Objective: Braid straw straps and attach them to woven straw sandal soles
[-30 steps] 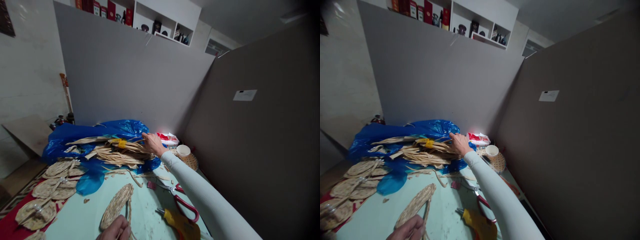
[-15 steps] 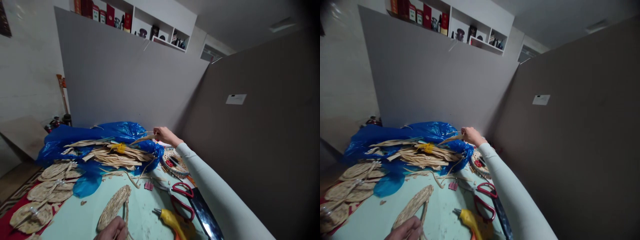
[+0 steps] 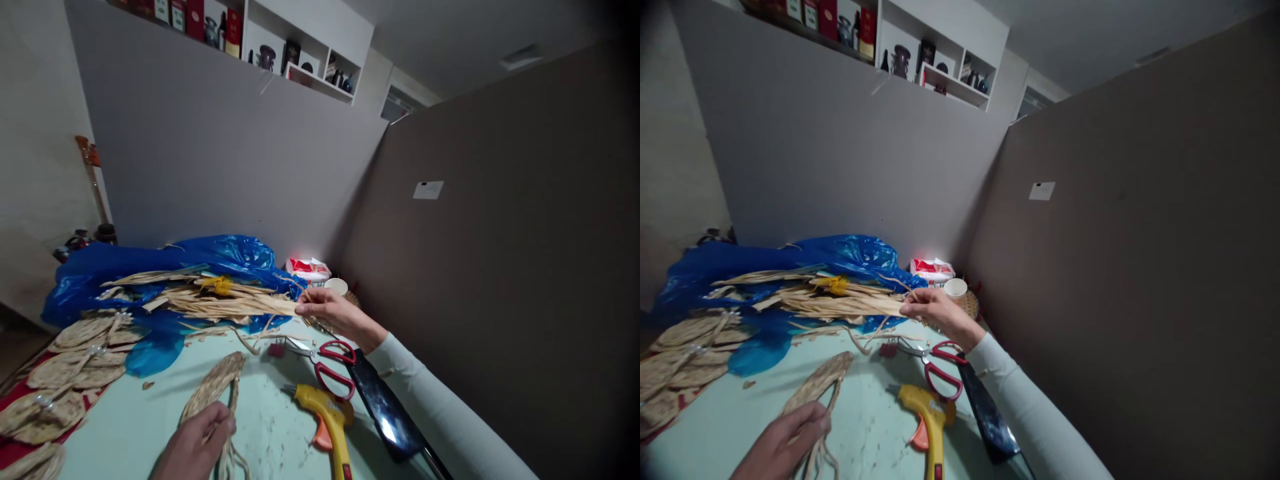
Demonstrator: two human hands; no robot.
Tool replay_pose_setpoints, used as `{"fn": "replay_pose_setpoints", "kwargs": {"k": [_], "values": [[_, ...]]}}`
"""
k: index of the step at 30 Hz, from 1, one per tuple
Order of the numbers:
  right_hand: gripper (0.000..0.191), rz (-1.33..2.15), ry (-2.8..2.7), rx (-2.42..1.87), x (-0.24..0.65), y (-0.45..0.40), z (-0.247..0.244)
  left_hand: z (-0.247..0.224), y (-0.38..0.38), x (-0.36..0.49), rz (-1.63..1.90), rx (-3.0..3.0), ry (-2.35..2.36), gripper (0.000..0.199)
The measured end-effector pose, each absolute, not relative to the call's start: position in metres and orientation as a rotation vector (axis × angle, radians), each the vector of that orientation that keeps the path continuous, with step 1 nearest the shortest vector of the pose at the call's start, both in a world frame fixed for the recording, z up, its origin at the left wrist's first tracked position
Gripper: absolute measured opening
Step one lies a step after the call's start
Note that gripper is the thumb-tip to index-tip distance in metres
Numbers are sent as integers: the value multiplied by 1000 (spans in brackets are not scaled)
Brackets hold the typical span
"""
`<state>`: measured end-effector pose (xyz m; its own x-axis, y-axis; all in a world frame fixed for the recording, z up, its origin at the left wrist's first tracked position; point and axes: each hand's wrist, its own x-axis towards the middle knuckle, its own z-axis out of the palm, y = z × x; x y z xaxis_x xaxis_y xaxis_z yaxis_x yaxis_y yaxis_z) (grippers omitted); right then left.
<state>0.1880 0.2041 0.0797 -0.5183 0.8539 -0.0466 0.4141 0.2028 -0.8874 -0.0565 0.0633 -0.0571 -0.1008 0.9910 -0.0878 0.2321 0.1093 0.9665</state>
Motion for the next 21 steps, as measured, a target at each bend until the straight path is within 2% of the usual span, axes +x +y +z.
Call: {"fn": "replay_pose_setpoints", "kwargs": {"k": [7, 9, 14, 21], "values": [[48, 1513, -1848, -1105, 162, 120, 51, -30, 56, -49, 1028, 935, 1350, 43], [46, 1511, -1847, -1123, 155, 106, 41, -23, 53, -47, 1035, 858, 1305, 43], [26, 1460, -1975, -1187, 144, 92, 17, -15, 49, -47, 1089, 737, 1261, 49], [28, 1285, -2217, -1230, 141, 101, 25, -19, 45, -47, 1078, 695, 1289, 36]]}}
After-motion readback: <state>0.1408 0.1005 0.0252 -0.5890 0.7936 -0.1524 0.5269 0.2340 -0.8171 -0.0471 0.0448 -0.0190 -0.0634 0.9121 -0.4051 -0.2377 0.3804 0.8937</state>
